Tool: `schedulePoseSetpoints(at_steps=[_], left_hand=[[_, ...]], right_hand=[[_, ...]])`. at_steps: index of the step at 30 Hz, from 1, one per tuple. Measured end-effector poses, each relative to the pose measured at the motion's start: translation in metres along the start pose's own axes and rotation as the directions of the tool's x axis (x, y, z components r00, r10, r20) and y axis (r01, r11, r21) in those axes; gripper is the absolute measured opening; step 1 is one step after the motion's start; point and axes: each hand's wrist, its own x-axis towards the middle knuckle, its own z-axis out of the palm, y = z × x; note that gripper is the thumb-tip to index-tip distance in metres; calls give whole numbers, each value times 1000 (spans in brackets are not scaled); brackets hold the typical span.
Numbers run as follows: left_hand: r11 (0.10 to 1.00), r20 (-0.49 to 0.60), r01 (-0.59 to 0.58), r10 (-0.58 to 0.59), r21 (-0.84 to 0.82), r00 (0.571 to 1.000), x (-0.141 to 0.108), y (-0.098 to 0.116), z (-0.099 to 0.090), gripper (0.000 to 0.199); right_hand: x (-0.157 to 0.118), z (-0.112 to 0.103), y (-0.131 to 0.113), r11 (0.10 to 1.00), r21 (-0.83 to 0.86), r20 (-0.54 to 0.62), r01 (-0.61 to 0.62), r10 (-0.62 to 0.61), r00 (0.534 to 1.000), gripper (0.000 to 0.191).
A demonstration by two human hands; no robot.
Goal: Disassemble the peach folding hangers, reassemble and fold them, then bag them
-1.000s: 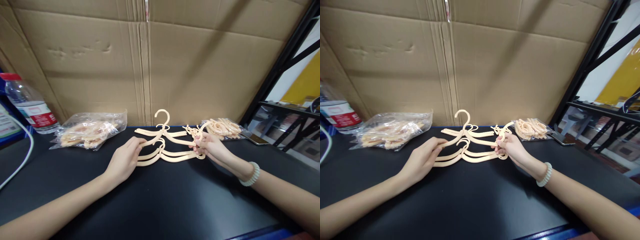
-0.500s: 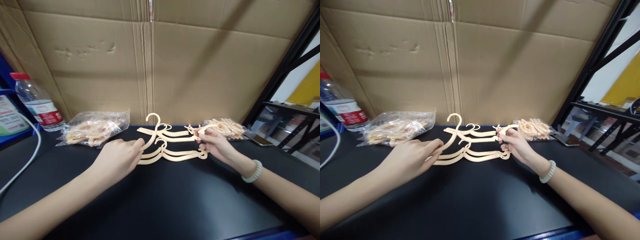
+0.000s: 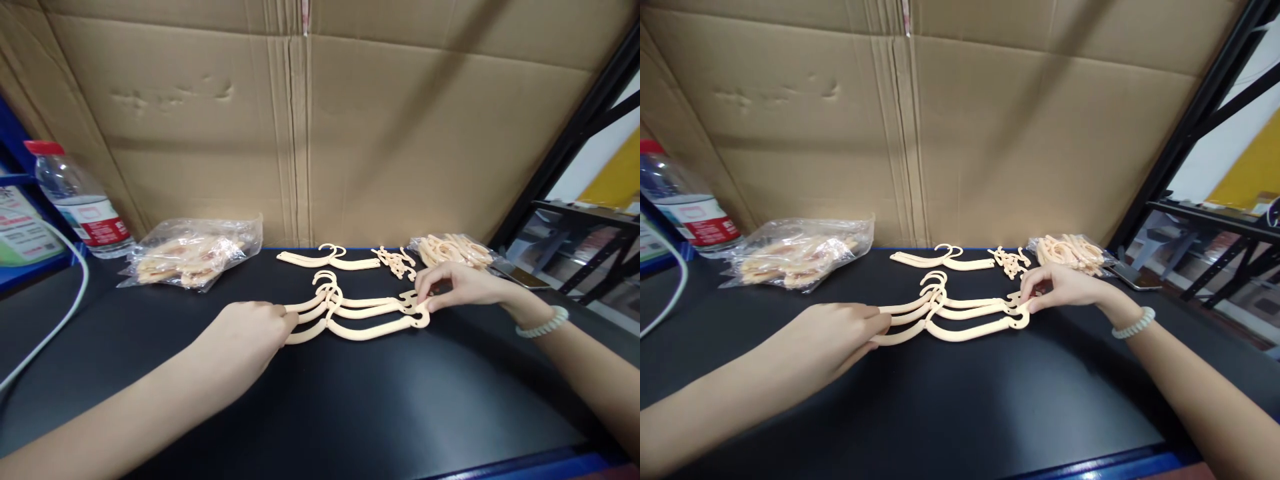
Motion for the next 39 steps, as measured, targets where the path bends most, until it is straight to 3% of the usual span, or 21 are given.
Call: schedulePoseSetpoints(at_steps=[3, 7, 12, 16, 20, 23, 25, 29, 34, 39], left_hand=[[1000, -3, 25, -25, 9, 1000, 2, -1, 2, 20], [994, 24, 52, -55, 100, 998, 9, -5, 7, 25], [986, -69, 31, -19, 165, 997, 17, -12, 16, 23], [974, -83, -3, 22, 227, 996, 16, -10, 13, 18], [996, -170, -31, 45, 87, 984, 18, -13, 8, 12], [995, -238, -8, -17, -101, 971, 31, -30, 14, 18], [977, -283, -18, -44, -213, 958, 42, -48, 24, 22], [952, -267, -34, -50, -303, 962, 61, -75, 44, 41], [957, -240, -14, -59, -290, 969, 65, -82, 54, 47], [959, -255, 15, -90, -283, 963, 66, -80, 56, 41]], right_hand=[[2, 6, 0, 994, -104, 22, -25, 27, 999, 22], [3, 9, 5, 989, -140, -35, -55, 50, 998, 24], [3, 8, 7, 982, -175, -33, -66, 62, 998, 23], [1, 8, 2, 972, -233, -67, -15, -1, 998, 21], [6, 12, -1, 961, -277, -210, 9, -70, 975, 19], [20, 21, 2, 954, -300, -387, 4, -125, 914, 18], [33, 29, 5, 933, -359, -440, 14, -183, 879, 22], [53, 42, 9, 833, -552, -341, 31, -259, 904, 37], [60, 49, 13, 768, -640, -254, -12, -197, 947, 47], [66, 50, 18, 776, -631, -320, 19, -283, 904, 31]])
